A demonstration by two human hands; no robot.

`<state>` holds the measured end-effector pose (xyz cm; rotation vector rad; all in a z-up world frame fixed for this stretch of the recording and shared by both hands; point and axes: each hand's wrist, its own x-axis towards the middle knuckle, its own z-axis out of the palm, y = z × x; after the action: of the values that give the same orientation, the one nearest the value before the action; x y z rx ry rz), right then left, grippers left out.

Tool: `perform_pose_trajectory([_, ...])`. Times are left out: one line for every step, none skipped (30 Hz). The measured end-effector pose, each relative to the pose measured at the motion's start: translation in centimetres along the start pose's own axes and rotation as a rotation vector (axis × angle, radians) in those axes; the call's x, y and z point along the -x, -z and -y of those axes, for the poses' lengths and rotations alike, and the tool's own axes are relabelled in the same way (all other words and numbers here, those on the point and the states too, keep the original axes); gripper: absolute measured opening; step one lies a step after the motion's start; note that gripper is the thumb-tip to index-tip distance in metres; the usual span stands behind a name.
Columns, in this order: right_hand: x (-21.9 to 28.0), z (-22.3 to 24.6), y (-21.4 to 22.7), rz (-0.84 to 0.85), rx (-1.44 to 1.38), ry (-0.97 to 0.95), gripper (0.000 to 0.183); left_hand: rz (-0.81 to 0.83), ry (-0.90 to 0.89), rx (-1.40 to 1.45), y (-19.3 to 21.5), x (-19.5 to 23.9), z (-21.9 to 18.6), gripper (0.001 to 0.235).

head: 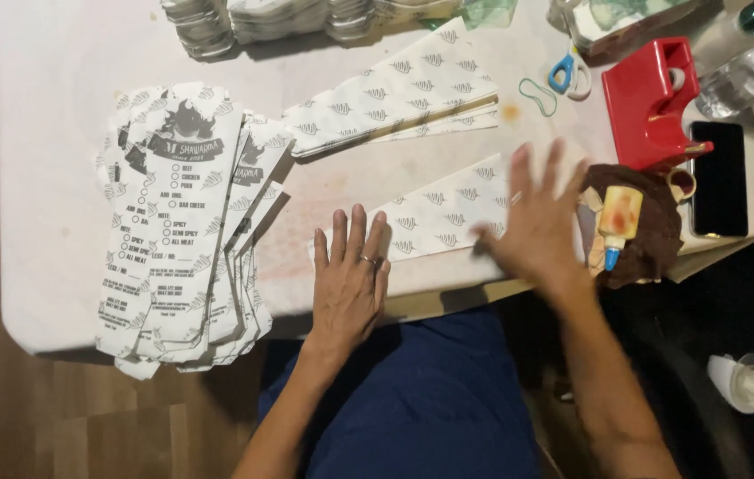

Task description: Folding and gluing paper wraps for food packaging.

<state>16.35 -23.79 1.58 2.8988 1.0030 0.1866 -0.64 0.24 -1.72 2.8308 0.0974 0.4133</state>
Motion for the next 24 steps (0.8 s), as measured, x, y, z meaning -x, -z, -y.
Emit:
perform_pose_trajectory([0.7, 2.4, 0.6, -0.003, 0.004, 0.002, 0.129, -0.006, 0.001, 0.002, 0.3, -0.3, 0.0, 0.063])
perform_pose_trajectory([1.9, 4.9, 1.2, 0.015, -0.146, 0.152, 0.135, 0.007, -0.018, 0.014, 0.7, -0.2, -0.3, 0.063])
perform_pose_trajectory([3.1, 7.3, 1.8, 0.033, -0.298, 0.301, 0.141, 0.019, -0.038, 0.026, 0.9, -0.1, -0.5, 0.064])
perform_pose_trajectory([3.9, 7.3, 1.2, 0.037, -0.299, 0.298, 0.141, 0.023, -0.039, 0.028, 0.8, 0.0, -0.4, 0.064])
perform_pose_trajectory([4.7, 7.4, 0.6, 0.051, -0.339, 0.306, 0.137, 0.007, -0.070, 0.027, 0.6, 0.1, -0.2, 0.070])
perform_pose_trajectory([5.6, 7.5, 0.0, 0.066, -0.379, 0.313, 0.134, -0.009, -0.101, 0.027, 0.5, 0.3, -0.1, 0.077])
perform_pose_trajectory([6.4, 5.8, -0.5, 0.071, -0.381, 0.310, 0.134, -0.003, -0.101, 0.029, 0.7, 0.3, -0.2, 0.077])
perform_pose_trajectory([7.2, 4.0, -1.0, 0.026, -0.301, 0.248, 0.133, -0.010, -0.111, 0.031, 0.9, 0.2, -0.3, 0.080])
perform_pose_trajectory([7.9, 2.3, -1.4, -0.018, -0.221, 0.185, 0.133, -0.017, -0.122, 0.032, 1.1, 0.2, -0.3, 0.083])
perform_pose_trajectory([8.3, 1.3, -1.0, -0.018, -0.214, 0.182, 0.133, -0.020, -0.125, 0.038, 1.3, 0.2, -0.4, 0.083])
perform_pose_trajectory([8.8, 0.4, -0.6, -0.002, -0.189, 0.113, 0.126, -0.025, -0.127, 0.043, 1.5, 0.2, -0.5, 0.086])
perform_pose_trajectory([8.9, -0.6, -0.2, 0.009, -0.164, 0.050, 0.120, -0.033, -0.126, 0.046, 1.7, 0.2, -0.6, 0.089])
perform_pose_trajectory([8.6, -1.1, 0.0, 0.006, -0.158, 0.051, 0.120, -0.040, -0.127, 0.048, 1.5, 0.5, -0.7, 0.089])
perform_pose_trajectory([8.2, -1.5, 0.2, 0.015, -0.182, 0.025, 0.116, -0.065, -0.150, 0.046, 1.3, 0.9, -0.8, 0.087])
perform_pose_trajectory([7.8, -1.8, 0.5, 0.025, -0.206, -0.001, 0.112, -0.090, -0.174, 0.044, 1.2, 1.3, -0.8, 0.086])
perform_pose_trajectory([6.6, -1.8, 1.5, 0.016, -0.205, 0.006, 0.112, -0.099, -0.171, 0.038, 1.0, 1.8, -1.0, 0.086])
perform_pose_trajectory([5.4, -1.7, 2.6, -0.053, -0.196, 0.020, 0.105, -0.201, -0.188, 0.032, 0.7, 2.2, -1.2, 0.058])
perform_pose_trajectory([4.4, -1.5, 3.7, -0.117, -0.190, 0.033, 0.098, -0.298, -0.204, 0.027, 0.5, 2.9, -1.4, 0.035])
perform_pose_trajectory([2.7, -1.7, 3.8, -0.120, -0.192, 0.040, 0.098, -0.302, -0.199, 0.022, 1.1, 3.3, -0.8, 0.035])
perform_pose_trajectory([1.1, -2.0, 3.9, -0.170, -0.210, 0.056, 0.081, -0.231, -0.160, 0.083, 1.6, 3.7, -0.3, 0.027])
perform_pose_trajectory([-0.5, -2.3, 4.1, -0.220, -0.229, 0.071, 0.064, -0.160, -0.121, 0.144, 2.1, 4.2, 0.2, 0.022])
perform_pose_trajectory([-2.4, -2.5, 3.2, -0.223, -0.229, 0.073, 0.064, -0.163, -0.120, 0.142, 4.7, 3.2, 0.6, 0.022])
perform_pose_trajectory([-4.2, -2.7, 2.3, -0.255, -0.298, 0.073, 0.058, -0.155, 0.122, 0.411, 7.3, 2.2, 1.0, 0.018])
perform_pose_trajectory([-6.1, -2.9, 1.4, -0.288, -0.368, 0.073, 0.052, -0.143, 0.365, 0.678, 9.9, 1.3, 1.4, 0.014])
